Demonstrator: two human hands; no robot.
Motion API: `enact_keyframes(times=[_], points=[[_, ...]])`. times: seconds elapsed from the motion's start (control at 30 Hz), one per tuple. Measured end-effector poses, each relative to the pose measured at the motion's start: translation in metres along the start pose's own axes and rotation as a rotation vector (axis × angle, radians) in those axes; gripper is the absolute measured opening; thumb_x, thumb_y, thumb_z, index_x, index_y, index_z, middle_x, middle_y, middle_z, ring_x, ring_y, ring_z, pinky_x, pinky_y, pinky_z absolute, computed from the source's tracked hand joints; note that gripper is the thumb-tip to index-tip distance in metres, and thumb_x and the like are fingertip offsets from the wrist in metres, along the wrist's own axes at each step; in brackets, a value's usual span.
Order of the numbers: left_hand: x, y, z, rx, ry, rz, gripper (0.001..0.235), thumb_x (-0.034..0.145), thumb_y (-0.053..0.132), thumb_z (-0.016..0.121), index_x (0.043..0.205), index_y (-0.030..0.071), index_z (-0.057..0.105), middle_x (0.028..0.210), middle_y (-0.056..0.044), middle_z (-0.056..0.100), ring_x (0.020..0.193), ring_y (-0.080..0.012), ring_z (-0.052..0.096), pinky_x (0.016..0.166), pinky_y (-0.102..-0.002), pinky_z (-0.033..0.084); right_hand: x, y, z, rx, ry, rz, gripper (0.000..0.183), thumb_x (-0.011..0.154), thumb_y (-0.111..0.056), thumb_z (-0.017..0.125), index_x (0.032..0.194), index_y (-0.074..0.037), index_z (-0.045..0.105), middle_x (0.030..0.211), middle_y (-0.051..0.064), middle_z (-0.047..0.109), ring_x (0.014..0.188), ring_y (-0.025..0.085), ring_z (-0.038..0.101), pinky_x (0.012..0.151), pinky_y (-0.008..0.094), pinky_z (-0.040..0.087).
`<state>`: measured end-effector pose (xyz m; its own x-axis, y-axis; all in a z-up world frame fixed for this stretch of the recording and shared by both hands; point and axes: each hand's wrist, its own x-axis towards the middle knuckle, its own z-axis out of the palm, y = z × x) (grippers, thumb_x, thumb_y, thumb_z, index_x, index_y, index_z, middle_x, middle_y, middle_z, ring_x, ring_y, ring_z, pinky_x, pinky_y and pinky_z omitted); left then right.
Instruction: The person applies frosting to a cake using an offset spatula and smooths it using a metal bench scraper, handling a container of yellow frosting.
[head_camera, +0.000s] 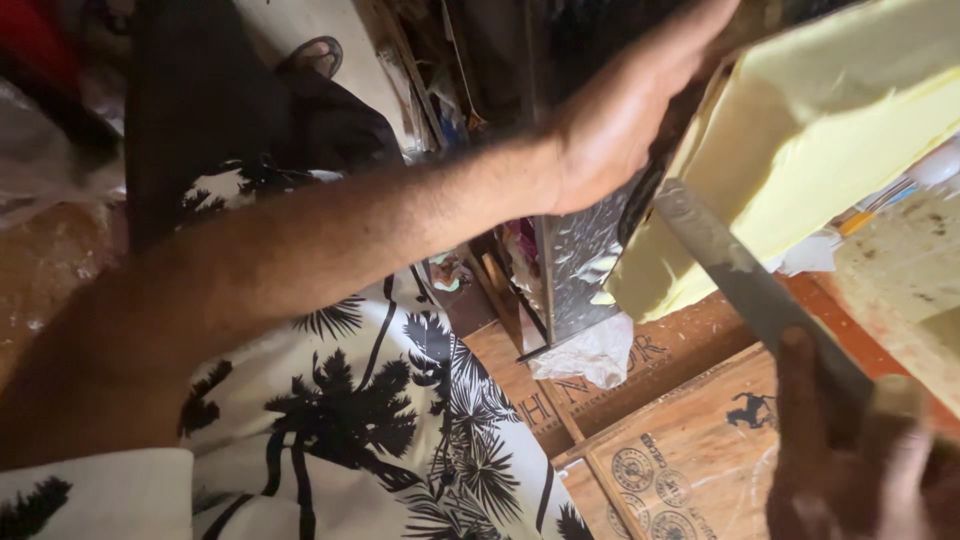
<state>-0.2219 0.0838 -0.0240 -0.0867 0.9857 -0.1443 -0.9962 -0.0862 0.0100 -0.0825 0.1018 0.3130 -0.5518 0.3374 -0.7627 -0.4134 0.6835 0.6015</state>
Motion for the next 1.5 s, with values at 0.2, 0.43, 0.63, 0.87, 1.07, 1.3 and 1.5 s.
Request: enact_keyframes(times=[0.2, 0.43, 0.63, 0.87, 1.07, 1.3, 1.5], points=[[0.026, -0.022, -0.040, -0.097, -0.093, -0.004, 0.089, 0.106, 0.068, 0.038, 0.163, 0.002, 0.028, 0.171, -0.022, 0.030, 0.158, -0.0353, 0.033, 0.125, -0.065, 0.038, -0.036, -0.080, 0.004, 0.077, -0.095, 0.159, 0.046, 0.105, -0.022, 0.062, 0.148, -0.035, 0.070, 0.120, 0.004, 0.061, 0.090, 0.025, 0.058, 0.072, 0.039, 0.053], [-0.052, -0.017, -0.026, 0.198, 0.064, 0.067, 0.091, 0.102, 0.073, 0.036, 0.165, 0.009, 0.023, 0.171, -0.016, 0.028, 0.155, -0.0358, 0.033, 0.129, -0.059, 0.023, -0.108, -0.209, 0.132, 0.872, 0.175, 0.658, 0.044, 0.110, -0.027, 0.058, 0.153, -0.018, 0.062, 0.103, 0.019, 0.068, 0.086, 0.034, 0.068, 0.080, 0.049, 0.058], [-0.092, -0.023, 0.001, 0.342, 0.204, -0.057, 0.100, 0.087, 0.082, 0.031, 0.164, 0.023, 0.010, 0.167, -0.018, 0.027, 0.150, -0.0398, 0.034, 0.119, -0.071, 0.024, -0.047, -0.387, 0.240, 1.544, 0.057, 1.328, 0.065, 0.104, -0.013, 0.061, 0.164, -0.005, 0.035, 0.122, 0.037, 0.059, 0.111, 0.055, 0.060, 0.095, 0.061, 0.049], [-0.096, -0.019, -0.015, 0.337, 0.324, 0.071, 0.115, 0.083, 0.082, 0.048, 0.164, 0.015, 0.002, 0.168, -0.026, 0.015, 0.153, -0.0479, 0.024, 0.119, -0.077, 0.021, 0.075, -0.538, 0.183, 1.728, 0.528, 1.336, 0.096, 0.076, 0.003, 0.062, 0.164, -0.008, 0.025, 0.142, 0.043, 0.040, 0.129, 0.058, 0.046, 0.107, 0.053, 0.043], [-0.099, 0.006, -0.029, 0.411, 0.480, 0.117, 0.130, 0.069, 0.084, 0.061, 0.164, 0.024, -0.005, 0.166, -0.020, -0.005, 0.154, -0.0476, 0.012, 0.121, -0.076, 0.012, 0.016, -0.541, 0.164, 1.768, 0.624, 1.505, 0.067, 0.098, 0.001, 0.062, 0.160, -0.019, 0.046, 0.140, 0.034, 0.059, 0.126, 0.046, 0.060, 0.105, 0.047, 0.050], [-0.107, 0.048, -0.033, 0.466, 0.356, 0.096, 0.124, 0.070, 0.079, 0.071, 0.166, 0.016, 0.023, 0.174, -0.022, 0.017, 0.160, -0.0467, 0.027, 0.126, -0.074, 0.033, 0.136, -0.520, 0.128, 1.587, 0.283, 1.442, 0.067, 0.097, 0.001, 0.057, 0.161, -0.012, 0.044, 0.091, 0.023, 0.063, 0.065, 0.032, 0.063, 0.054, 0.045, 0.052], [-0.105, 0.084, -0.036, 0.411, 0.428, 0.238, 0.123, 0.072, 0.067, 0.077, 0.169, 0.012, 0.025, 0.172, -0.027, 0.017, 0.157, -0.0491, 0.030, 0.121, -0.070, 0.035, 0.107, -0.554, 0.216, 1.750, 0.641, 1.536, 0.045, 0.105, -0.009, 0.055, 0.151, -0.013, 0.053, 0.102, 0.019, 0.066, 0.083, 0.038, 0.067, 0.071, 0.046, 0.053]])
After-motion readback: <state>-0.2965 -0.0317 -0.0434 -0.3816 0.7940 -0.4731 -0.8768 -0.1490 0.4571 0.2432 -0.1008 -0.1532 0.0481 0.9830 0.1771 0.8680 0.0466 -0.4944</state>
